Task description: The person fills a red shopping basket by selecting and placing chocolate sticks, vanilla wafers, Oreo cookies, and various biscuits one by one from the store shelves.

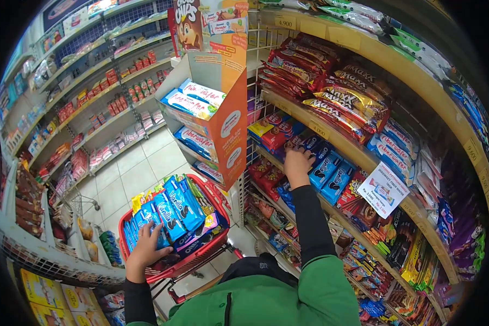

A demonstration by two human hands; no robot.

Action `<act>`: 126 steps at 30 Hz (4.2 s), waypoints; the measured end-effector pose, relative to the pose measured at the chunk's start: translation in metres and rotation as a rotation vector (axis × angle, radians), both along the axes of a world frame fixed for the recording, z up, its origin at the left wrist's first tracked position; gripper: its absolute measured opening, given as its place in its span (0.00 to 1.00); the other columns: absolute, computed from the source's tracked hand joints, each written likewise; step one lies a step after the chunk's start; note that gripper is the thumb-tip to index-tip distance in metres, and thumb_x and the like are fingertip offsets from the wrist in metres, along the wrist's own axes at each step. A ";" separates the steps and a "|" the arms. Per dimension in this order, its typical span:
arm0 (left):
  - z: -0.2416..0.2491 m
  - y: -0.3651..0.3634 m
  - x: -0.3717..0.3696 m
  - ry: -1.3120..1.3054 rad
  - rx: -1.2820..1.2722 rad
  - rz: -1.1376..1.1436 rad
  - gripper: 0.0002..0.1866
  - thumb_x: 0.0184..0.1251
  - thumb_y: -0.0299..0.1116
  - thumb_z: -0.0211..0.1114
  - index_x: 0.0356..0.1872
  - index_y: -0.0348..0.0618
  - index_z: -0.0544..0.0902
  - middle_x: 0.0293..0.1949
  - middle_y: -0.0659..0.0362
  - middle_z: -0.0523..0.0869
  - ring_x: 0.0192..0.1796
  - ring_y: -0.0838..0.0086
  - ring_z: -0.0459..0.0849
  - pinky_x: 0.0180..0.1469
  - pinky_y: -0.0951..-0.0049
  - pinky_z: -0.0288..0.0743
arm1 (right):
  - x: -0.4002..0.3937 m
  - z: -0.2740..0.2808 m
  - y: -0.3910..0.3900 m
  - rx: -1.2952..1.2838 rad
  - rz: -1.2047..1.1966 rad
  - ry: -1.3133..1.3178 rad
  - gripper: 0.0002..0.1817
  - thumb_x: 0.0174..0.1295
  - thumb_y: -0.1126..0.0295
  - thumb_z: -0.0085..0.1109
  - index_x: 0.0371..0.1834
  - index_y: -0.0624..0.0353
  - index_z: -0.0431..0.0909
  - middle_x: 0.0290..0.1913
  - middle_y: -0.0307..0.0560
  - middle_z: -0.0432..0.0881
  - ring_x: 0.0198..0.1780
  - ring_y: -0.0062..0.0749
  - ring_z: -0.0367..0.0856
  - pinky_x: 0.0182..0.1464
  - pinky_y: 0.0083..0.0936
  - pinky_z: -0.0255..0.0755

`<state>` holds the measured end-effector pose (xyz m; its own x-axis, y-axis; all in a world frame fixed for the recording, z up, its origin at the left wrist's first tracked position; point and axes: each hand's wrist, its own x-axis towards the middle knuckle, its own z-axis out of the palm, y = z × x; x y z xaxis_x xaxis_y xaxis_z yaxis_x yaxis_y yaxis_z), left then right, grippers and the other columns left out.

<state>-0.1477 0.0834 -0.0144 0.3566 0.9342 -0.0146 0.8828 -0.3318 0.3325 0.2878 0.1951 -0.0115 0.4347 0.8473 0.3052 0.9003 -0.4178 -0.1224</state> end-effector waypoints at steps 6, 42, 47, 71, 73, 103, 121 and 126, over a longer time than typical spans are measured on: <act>0.000 0.002 0.000 -0.017 0.005 -0.002 0.38 0.41 0.43 0.69 0.56 0.44 0.64 0.57 0.42 0.60 0.59 0.47 0.57 0.58 0.55 0.58 | 0.022 0.009 -0.002 0.392 -0.038 -0.006 0.11 0.45 0.71 0.54 0.35 0.51 0.79 0.31 0.51 0.79 0.38 0.48 0.76 0.44 0.46 0.66; 0.004 0.008 -0.001 -0.145 0.183 0.035 0.28 0.48 0.35 0.63 0.53 0.42 0.68 0.51 0.44 0.69 0.53 0.51 0.68 0.52 0.61 0.65 | -0.050 0.011 -0.124 0.556 0.821 1.704 0.12 0.45 0.74 0.53 0.34 0.64 0.68 0.34 0.48 0.75 0.48 0.37 0.73 0.52 0.30 0.64; 0.000 0.014 -0.007 -0.198 0.256 0.138 0.25 0.50 0.32 0.61 0.51 0.41 0.68 0.49 0.47 0.71 0.51 0.53 0.70 0.51 0.62 0.66 | -0.104 -0.005 -0.112 0.299 0.856 1.799 0.11 0.47 0.77 0.52 0.35 0.65 0.69 0.34 0.48 0.75 0.46 0.34 0.74 0.51 0.29 0.65; 0.005 0.011 -0.007 -0.206 0.277 0.134 0.25 0.48 0.34 0.63 0.50 0.40 0.70 0.51 0.44 0.68 0.52 0.50 0.68 0.51 0.60 0.66 | -0.218 -0.053 -0.087 0.446 0.590 0.558 0.09 0.56 0.68 0.49 0.39 0.55 0.67 0.35 0.44 0.69 0.40 0.37 0.66 0.41 0.34 0.54; 0.006 0.011 -0.007 -0.211 0.276 0.131 0.25 0.48 0.34 0.63 0.50 0.41 0.70 0.51 0.44 0.68 0.52 0.51 0.69 0.51 0.61 0.66 | -0.224 -0.053 -0.088 0.479 0.586 0.447 0.10 0.56 0.66 0.50 0.40 0.55 0.67 0.36 0.43 0.69 0.42 0.37 0.66 0.43 0.35 0.53; 0.010 0.010 -0.012 -0.235 0.242 0.157 0.25 0.47 0.33 0.64 0.49 0.40 0.70 0.50 0.45 0.69 0.52 0.52 0.68 0.52 0.60 0.65 | -0.028 -0.029 0.051 0.745 -0.027 0.699 0.12 0.47 0.67 0.58 0.32 0.64 0.72 0.29 0.50 0.78 0.31 0.33 0.76 0.36 0.27 0.69; 0.013 0.018 -0.028 -1.013 0.921 0.355 0.19 0.55 0.20 0.49 0.50 0.35 0.60 0.39 0.54 0.70 0.41 0.73 0.70 0.41 0.77 0.65 | 0.043 -0.051 0.117 0.509 -0.059 0.689 0.34 0.37 0.62 0.68 0.44 0.71 0.63 0.39 0.58 0.76 0.45 0.46 0.75 0.44 0.31 0.69; 0.013 0.017 -0.031 -1.011 0.912 0.350 0.19 0.55 0.20 0.48 0.50 0.36 0.61 0.38 0.55 0.70 0.41 0.74 0.69 0.41 0.77 0.65 | 0.009 -0.004 0.089 0.500 -0.215 1.465 0.08 0.41 0.73 0.63 0.24 0.56 0.72 0.20 0.38 0.74 0.20 0.24 0.72 0.19 0.19 0.62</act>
